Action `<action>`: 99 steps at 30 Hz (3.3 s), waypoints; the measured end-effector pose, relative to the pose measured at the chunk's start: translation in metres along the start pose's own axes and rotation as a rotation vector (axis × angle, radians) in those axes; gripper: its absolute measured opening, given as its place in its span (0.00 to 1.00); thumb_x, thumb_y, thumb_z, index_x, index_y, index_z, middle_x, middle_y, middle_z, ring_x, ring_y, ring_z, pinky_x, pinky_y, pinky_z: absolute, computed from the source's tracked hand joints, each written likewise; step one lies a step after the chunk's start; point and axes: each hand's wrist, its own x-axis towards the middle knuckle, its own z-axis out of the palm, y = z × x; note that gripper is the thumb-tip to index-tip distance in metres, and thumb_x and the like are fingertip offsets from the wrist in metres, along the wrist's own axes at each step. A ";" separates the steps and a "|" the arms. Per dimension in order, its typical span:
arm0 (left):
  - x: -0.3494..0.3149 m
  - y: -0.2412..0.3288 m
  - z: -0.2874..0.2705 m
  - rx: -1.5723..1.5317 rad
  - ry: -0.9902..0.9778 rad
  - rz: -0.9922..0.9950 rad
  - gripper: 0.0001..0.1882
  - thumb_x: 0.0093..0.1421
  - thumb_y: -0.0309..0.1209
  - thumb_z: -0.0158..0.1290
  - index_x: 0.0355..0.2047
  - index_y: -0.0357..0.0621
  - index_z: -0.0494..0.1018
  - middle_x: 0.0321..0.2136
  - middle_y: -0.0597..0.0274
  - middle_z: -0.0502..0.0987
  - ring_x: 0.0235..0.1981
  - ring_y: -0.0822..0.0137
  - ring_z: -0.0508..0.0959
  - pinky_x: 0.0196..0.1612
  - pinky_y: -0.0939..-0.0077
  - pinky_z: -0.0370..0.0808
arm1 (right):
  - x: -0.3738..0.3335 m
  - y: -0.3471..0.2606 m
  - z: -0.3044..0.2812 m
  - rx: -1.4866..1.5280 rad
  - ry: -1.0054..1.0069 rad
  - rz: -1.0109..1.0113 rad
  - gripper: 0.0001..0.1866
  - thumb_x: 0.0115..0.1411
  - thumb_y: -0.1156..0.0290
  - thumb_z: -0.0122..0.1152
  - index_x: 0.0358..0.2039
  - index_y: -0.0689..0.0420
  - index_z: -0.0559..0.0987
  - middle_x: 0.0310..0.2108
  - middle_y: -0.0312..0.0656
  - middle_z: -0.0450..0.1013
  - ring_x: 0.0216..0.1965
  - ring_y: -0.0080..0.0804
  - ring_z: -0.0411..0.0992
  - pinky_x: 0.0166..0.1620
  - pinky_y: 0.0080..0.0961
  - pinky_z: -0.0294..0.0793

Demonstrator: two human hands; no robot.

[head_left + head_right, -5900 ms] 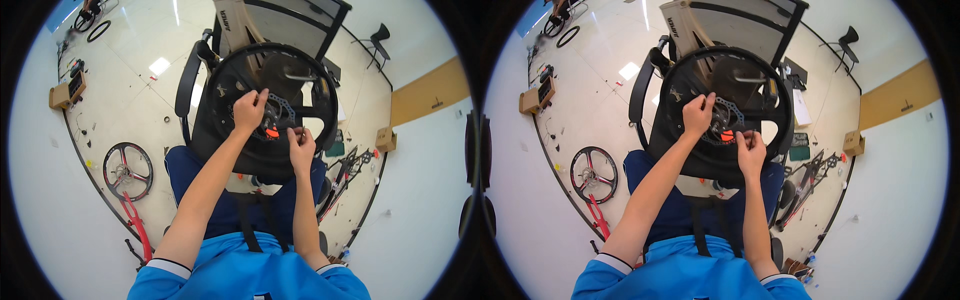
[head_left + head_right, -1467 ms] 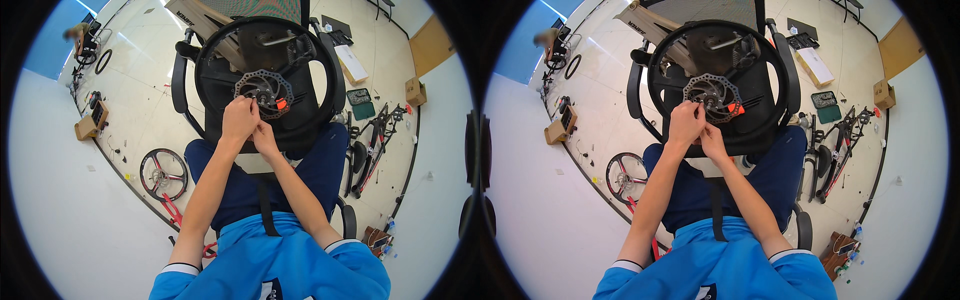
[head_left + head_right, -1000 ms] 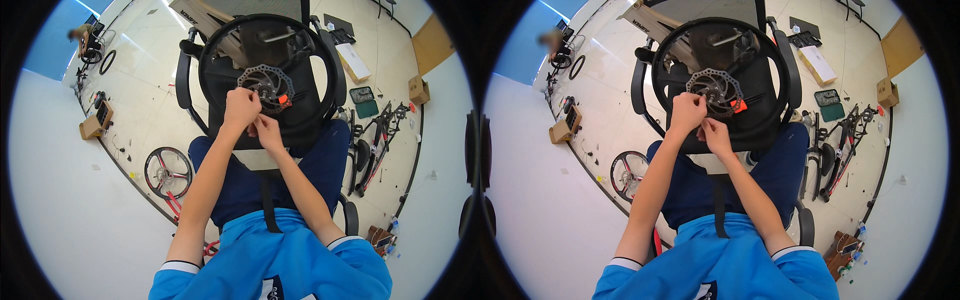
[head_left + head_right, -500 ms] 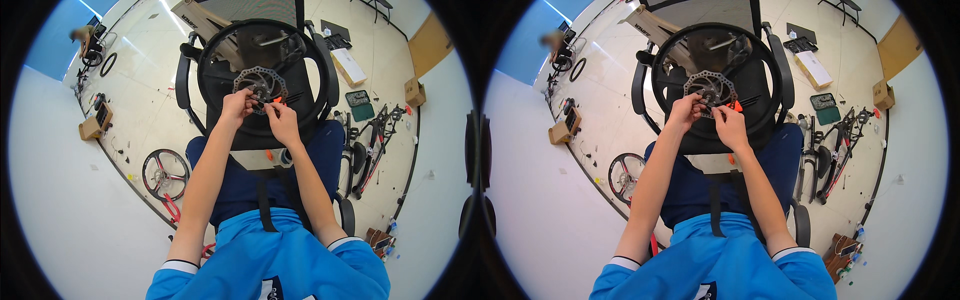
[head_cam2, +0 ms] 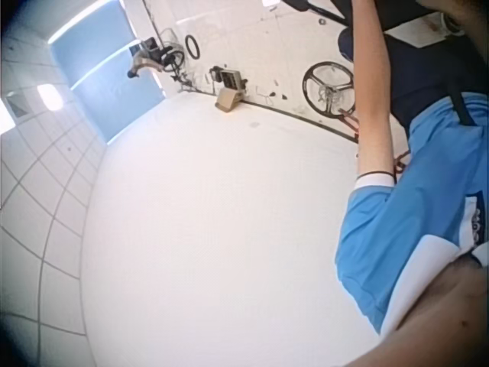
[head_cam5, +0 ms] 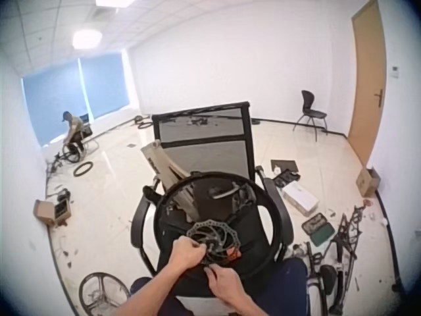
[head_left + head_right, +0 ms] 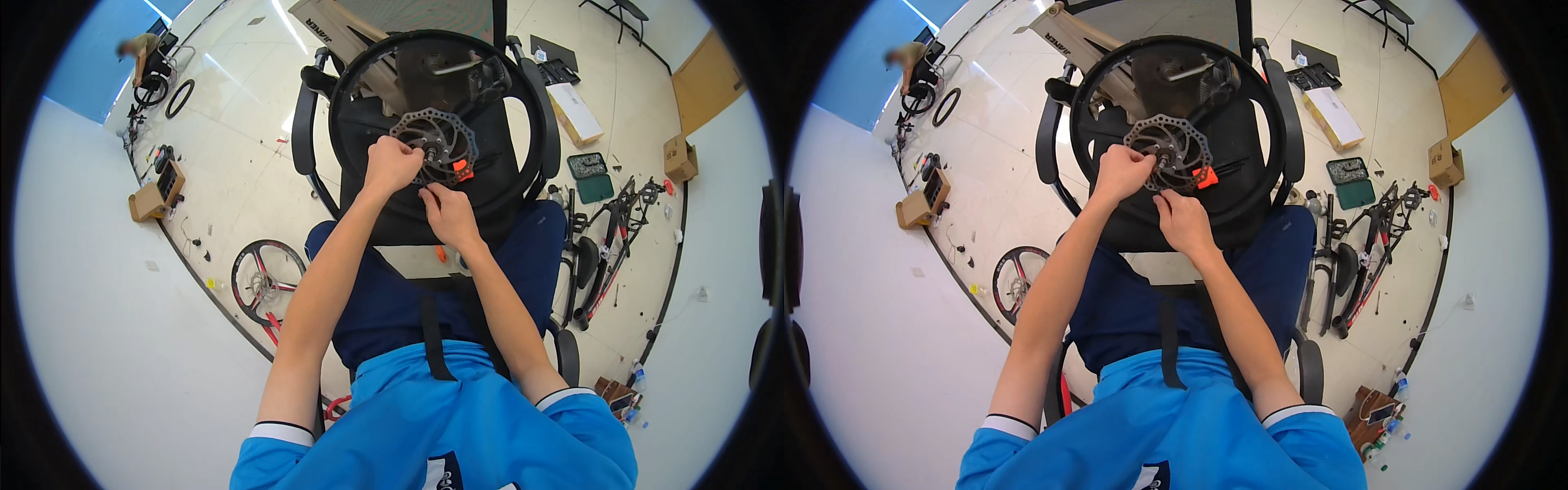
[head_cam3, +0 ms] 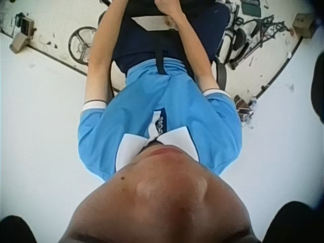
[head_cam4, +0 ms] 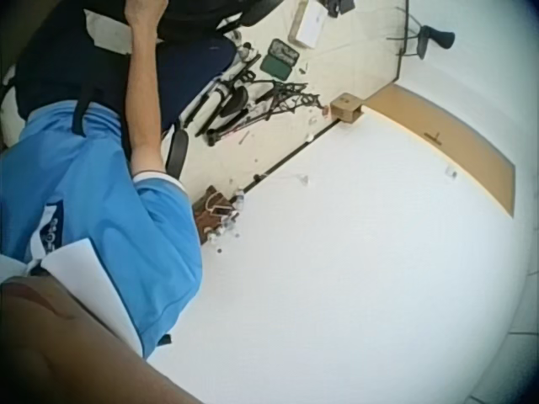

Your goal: The person assembles a bicycle disc brake rotor onto a wheel hub, using a red-handled tool to tighten the mounting bolts. The person adjusts the rotor position and secures it to the hub.

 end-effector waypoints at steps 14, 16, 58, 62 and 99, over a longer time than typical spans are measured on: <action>-0.021 -0.010 0.003 -0.639 -0.091 -0.259 0.14 0.64 0.33 0.58 0.31 0.31 0.82 0.22 0.63 0.78 0.18 0.75 0.71 0.23 0.80 0.68 | -0.004 -0.012 -0.026 0.089 0.161 -0.067 0.08 0.63 0.71 0.62 0.36 0.63 0.83 0.28 0.53 0.79 0.30 0.49 0.79 0.34 0.33 0.76; -0.025 -0.011 0.004 -0.476 0.023 -0.138 0.13 0.63 0.32 0.59 0.30 0.31 0.82 0.22 0.60 0.80 0.18 0.73 0.74 0.24 0.78 0.71 | -0.004 -0.008 -0.017 0.165 0.090 0.023 0.09 0.64 0.71 0.61 0.36 0.64 0.83 0.29 0.53 0.79 0.29 0.47 0.79 0.34 0.32 0.75; -0.022 -0.017 0.000 0.177 0.207 0.613 0.06 0.57 0.26 0.60 0.31 0.35 0.81 0.28 0.52 0.78 0.33 0.50 0.80 0.38 0.60 0.77 | 0.032 0.012 0.140 0.808 0.100 0.194 0.17 0.66 0.72 0.58 0.53 0.65 0.73 0.48 0.48 0.77 0.47 0.30 0.76 0.47 0.29 0.75; -0.021 -0.017 -0.011 0.077 0.116 0.551 0.08 0.56 0.25 0.61 0.35 0.33 0.83 0.30 0.48 0.81 0.34 0.47 0.81 0.41 0.61 0.78 | 0.032 0.018 0.159 0.698 0.107 0.171 0.29 0.67 0.65 0.62 0.63 0.62 0.63 0.57 0.43 0.71 0.54 0.26 0.72 0.52 0.26 0.73; -0.047 -0.020 0.028 -1.248 -0.124 -0.355 0.08 0.65 0.29 0.61 0.38 0.35 0.80 0.30 0.62 0.81 0.28 0.74 0.78 0.33 0.81 0.78 | -0.003 0.017 -0.030 0.372 -0.004 0.204 0.11 0.64 0.70 0.64 0.37 0.67 0.84 0.23 0.36 0.77 0.23 0.15 0.67 0.28 0.18 0.66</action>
